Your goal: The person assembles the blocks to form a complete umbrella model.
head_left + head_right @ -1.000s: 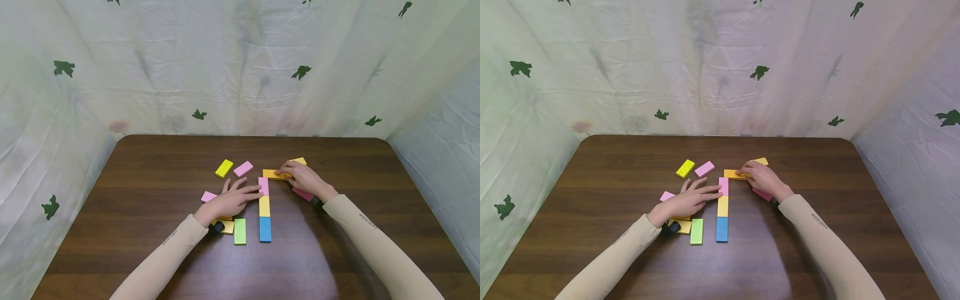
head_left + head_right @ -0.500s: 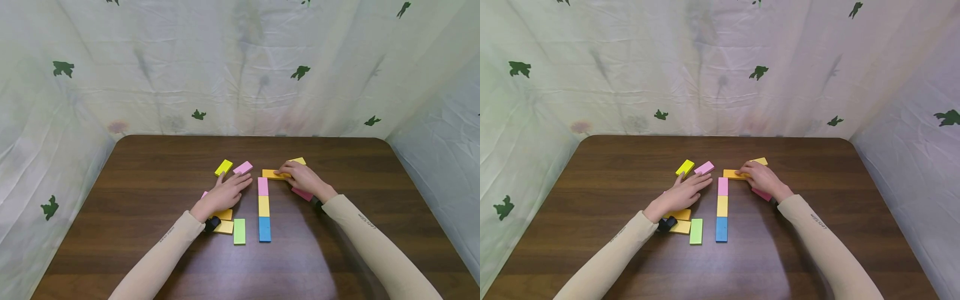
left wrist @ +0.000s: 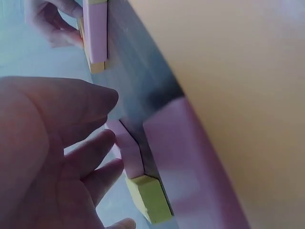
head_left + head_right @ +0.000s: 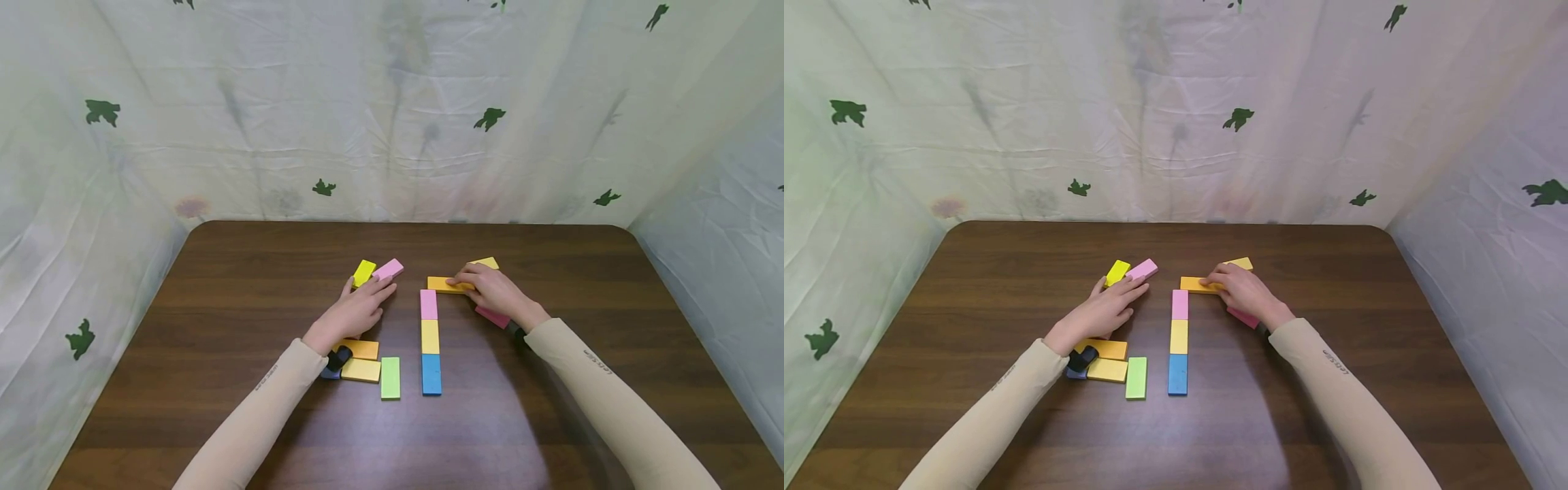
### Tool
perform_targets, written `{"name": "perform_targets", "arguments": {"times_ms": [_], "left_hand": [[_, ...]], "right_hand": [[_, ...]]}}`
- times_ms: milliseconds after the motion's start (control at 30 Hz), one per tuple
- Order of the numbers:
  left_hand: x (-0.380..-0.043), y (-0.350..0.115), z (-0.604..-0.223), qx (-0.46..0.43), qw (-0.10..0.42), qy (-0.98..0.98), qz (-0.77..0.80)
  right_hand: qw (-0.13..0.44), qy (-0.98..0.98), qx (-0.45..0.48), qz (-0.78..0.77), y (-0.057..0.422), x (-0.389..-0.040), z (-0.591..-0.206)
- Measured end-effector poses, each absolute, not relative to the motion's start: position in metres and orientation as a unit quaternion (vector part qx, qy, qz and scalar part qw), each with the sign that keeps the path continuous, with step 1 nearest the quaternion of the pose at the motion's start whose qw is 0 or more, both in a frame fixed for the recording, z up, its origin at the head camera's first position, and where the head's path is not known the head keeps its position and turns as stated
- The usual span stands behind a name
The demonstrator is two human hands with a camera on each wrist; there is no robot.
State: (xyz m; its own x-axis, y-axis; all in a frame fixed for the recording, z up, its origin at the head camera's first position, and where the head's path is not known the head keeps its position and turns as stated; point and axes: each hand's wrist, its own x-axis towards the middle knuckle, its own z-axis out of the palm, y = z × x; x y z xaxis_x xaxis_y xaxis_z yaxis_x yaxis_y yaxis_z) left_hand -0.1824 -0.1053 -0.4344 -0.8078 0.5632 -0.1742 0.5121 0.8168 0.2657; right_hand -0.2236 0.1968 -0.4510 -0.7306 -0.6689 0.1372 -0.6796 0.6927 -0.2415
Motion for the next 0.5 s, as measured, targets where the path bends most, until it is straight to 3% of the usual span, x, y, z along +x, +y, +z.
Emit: {"name": "perform_targets", "arguments": {"times_ms": [500], "left_hand": [[-0.168, -0.137, -0.424, 0.392, 0.126, 0.884, 0.220]], "right_hand": [[0.020, -0.919, 0.368, 0.142, 0.197, -0.224, -0.452]]}}
